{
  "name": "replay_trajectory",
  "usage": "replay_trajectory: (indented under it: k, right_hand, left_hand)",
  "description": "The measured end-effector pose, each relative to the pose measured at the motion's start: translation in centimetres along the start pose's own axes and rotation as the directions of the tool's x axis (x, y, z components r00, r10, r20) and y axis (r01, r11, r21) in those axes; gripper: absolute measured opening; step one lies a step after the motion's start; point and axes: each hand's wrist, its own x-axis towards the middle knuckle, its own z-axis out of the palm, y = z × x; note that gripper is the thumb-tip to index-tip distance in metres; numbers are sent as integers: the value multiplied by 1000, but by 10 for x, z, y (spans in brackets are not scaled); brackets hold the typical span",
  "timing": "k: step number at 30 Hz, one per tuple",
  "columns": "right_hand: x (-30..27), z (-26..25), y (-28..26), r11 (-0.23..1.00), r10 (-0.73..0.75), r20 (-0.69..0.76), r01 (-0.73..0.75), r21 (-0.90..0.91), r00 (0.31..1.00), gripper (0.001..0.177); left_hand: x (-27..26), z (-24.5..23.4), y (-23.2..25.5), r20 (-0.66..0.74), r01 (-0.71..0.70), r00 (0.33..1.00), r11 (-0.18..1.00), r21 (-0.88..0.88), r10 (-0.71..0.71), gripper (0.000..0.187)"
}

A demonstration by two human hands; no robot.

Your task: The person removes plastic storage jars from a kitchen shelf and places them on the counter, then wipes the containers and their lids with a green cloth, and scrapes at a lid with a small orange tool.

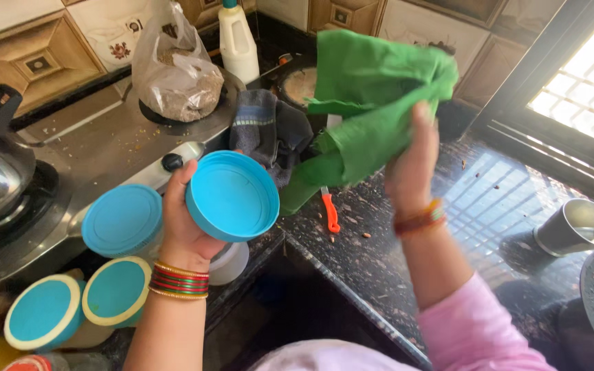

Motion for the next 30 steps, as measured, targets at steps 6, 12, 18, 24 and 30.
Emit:
replay_trajectory:
  k: [6,12,18,24,30]
  right_hand:
    - [-81,-5,24,893,233,188,-133,-430,954,24]
    - [-74,31,11,521,120,798,646,-557,591,29]
    - [-83,39,36,369,229,879,799,-476,418,44]
    - [-75,34,52,266,75,820,781,-566,568,34]
    - [-83,38,51,257,92,688,650,-715,720,32]
  left_hand:
    - [22,-7,-1,-163,53,986,996,67,-41,59]
    - [32,-2,-12,-49,176,984,978,110,-172,47]
    - [31,15,-12,175,217,961,976,16,-216,42]
    - [25,50,-21,64,28,997,970,243,-45,57]
    - [16,65,-31,139,-220,975,823,524,172,65]
